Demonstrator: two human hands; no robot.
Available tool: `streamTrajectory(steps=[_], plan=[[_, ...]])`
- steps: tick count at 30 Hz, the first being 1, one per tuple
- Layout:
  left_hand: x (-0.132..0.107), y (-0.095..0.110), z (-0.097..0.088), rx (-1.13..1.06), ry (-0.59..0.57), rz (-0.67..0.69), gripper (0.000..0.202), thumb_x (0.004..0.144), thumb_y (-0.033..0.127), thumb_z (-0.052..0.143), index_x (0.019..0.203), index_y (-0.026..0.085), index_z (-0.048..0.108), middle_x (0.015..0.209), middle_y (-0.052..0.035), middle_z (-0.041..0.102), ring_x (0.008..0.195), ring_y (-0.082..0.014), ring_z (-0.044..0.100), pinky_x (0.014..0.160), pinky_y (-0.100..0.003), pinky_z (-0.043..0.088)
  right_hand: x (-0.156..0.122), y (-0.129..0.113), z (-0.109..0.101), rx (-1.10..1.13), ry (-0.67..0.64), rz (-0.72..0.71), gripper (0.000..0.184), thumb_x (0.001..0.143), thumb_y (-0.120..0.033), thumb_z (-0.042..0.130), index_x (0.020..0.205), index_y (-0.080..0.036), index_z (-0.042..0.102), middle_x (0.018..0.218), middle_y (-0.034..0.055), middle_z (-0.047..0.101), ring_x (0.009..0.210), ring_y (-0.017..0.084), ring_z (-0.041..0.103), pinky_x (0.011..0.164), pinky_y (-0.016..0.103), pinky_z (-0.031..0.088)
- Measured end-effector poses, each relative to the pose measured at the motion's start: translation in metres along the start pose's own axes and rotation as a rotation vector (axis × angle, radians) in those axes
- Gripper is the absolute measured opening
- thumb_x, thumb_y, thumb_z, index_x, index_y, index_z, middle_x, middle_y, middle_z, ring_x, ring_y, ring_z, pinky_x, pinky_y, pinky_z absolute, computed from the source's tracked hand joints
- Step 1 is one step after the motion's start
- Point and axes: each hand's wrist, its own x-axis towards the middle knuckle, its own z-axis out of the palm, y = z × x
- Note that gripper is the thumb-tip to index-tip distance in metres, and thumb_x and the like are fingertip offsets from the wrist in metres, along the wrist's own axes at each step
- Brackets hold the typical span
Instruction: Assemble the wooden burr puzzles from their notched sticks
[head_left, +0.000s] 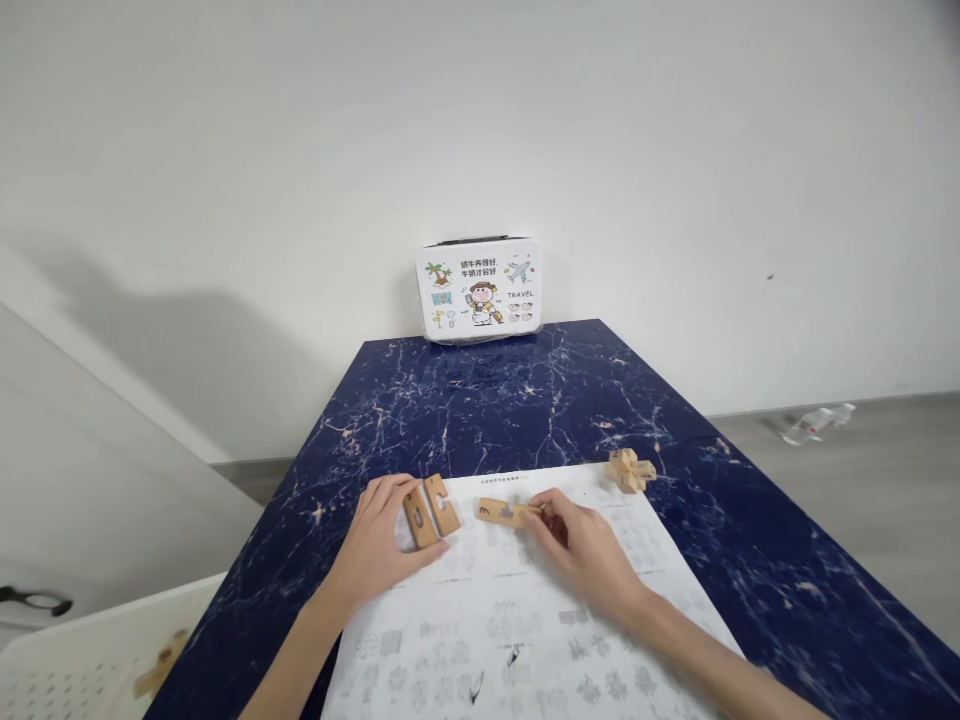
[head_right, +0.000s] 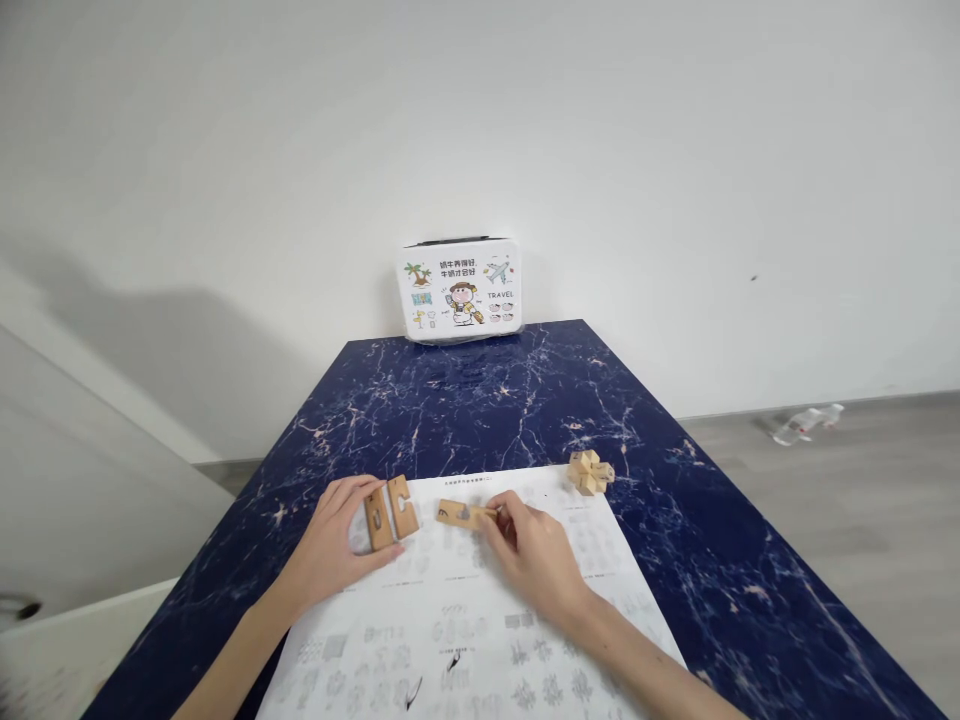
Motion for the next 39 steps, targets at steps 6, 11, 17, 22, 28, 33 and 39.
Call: streamTrajectory(steps=[6, 11, 17, 22, 28, 33, 39], plan=[[0.000, 0.001, 0.011, -0.021, -0.087, -0.087, 0.087, 0.084, 0.054, 0.078, 0.155, 0.026, 0.037, 0.152, -0.0133, 0.054, 0.142, -0.0381, 0.047, 0.119, -0.059, 0.039, -0.003, 0.003, 0.006, -0.178, -0.042, -0.143, 0.018, 0.098, -0.033, 0.058, 0.112, -0.023, 0.063, 0.074, -0.0012, 0.069, 0.061, 0.018, 0.062, 0.059, 0.028, 0.036], [-0.001, 0.007, 0.016, -0.058, -0.061, -0.084, 0.081, 0.087, 0.048, 0.077, 0.155, 0.028, 0.037, 0.150, -0.0113, 0.056, 0.140, -0.0357, 0.051, 0.118, -0.057, 0.042, -0.004, -0.002, 0.003, -0.260, -0.071, -0.246, 0.009, 0.093, -0.028, 0.063, 0.100, -0.023, 0.061, 0.080, -0.0001, 0.068, 0.063, 0.017, 0.061, 0.058, 0.027, 0.033], [-0.007, 0.020, 0.015, -0.094, -0.108, -0.051, 0.087, 0.087, 0.049, 0.078, 0.157, 0.030, 0.030, 0.151, -0.0118, 0.054, 0.140, -0.0350, 0.051, 0.116, -0.056, 0.045, -0.006, 0.000, 0.007, -0.358, -0.033, -0.286, 0.022, 0.094, -0.036, 0.071, 0.088, -0.022, 0.054, 0.080, 0.0008, 0.067, 0.065, 0.019, 0.063, 0.059, 0.029, 0.033], [-0.009, 0.026, 0.018, -0.097, -0.125, -0.005, 0.095, 0.086, 0.048, 0.079, 0.160, 0.031, 0.022, 0.155, -0.0130, 0.050, 0.142, -0.0361, 0.048, 0.117, -0.057, 0.045, -0.006, 0.001, 0.007, -0.335, -0.106, -0.380, 0.025, 0.096, -0.039, 0.072, 0.094, -0.022, 0.054, 0.086, 0.0020, 0.067, 0.071, 0.021, 0.063, 0.062, 0.031, 0.038], [-0.010, 0.030, 0.022, -0.078, -0.131, 0.036, 0.103, 0.081, 0.048, 0.083, 0.163, 0.030, 0.022, 0.161, -0.0131, 0.044, 0.146, -0.0391, 0.044, 0.119, -0.058, 0.043, -0.005, -0.001, 0.007, -0.263, -0.158, -0.440, 0.023, 0.100, -0.040, 0.070, 0.108, -0.021, 0.060, 0.088, 0.0020, 0.069, 0.075, 0.022, 0.063, 0.065, 0.033, 0.042], [-0.008, 0.034, 0.024, -0.069, -0.157, 0.038, 0.093, 0.086, 0.045, 0.078, 0.162, 0.032, 0.026, 0.159, -0.0101, 0.047, 0.145, -0.0377, 0.044, 0.119, -0.057, 0.043, -0.005, -0.004, 0.005, -0.226, -0.205, -0.470, 0.022, 0.104, -0.042, 0.064, 0.113, -0.022, 0.063, 0.090, 0.0024, 0.070, 0.077, 0.022, 0.064, 0.068, 0.034, 0.045], [-0.008, 0.035, 0.023, -0.074, -0.145, 0.005, 0.087, 0.087, 0.045, 0.078, 0.159, 0.033, 0.030, 0.159, -0.0118, 0.042, 0.146, -0.0378, 0.041, 0.118, -0.057, 0.044, -0.005, -0.006, 0.002, -0.216, -0.239, -0.450, 0.020, 0.106, -0.039, 0.060, 0.114, -0.023, 0.066, 0.087, 0.0015, 0.067, 0.076, 0.021, 0.062, 0.069, 0.034, 0.047]])
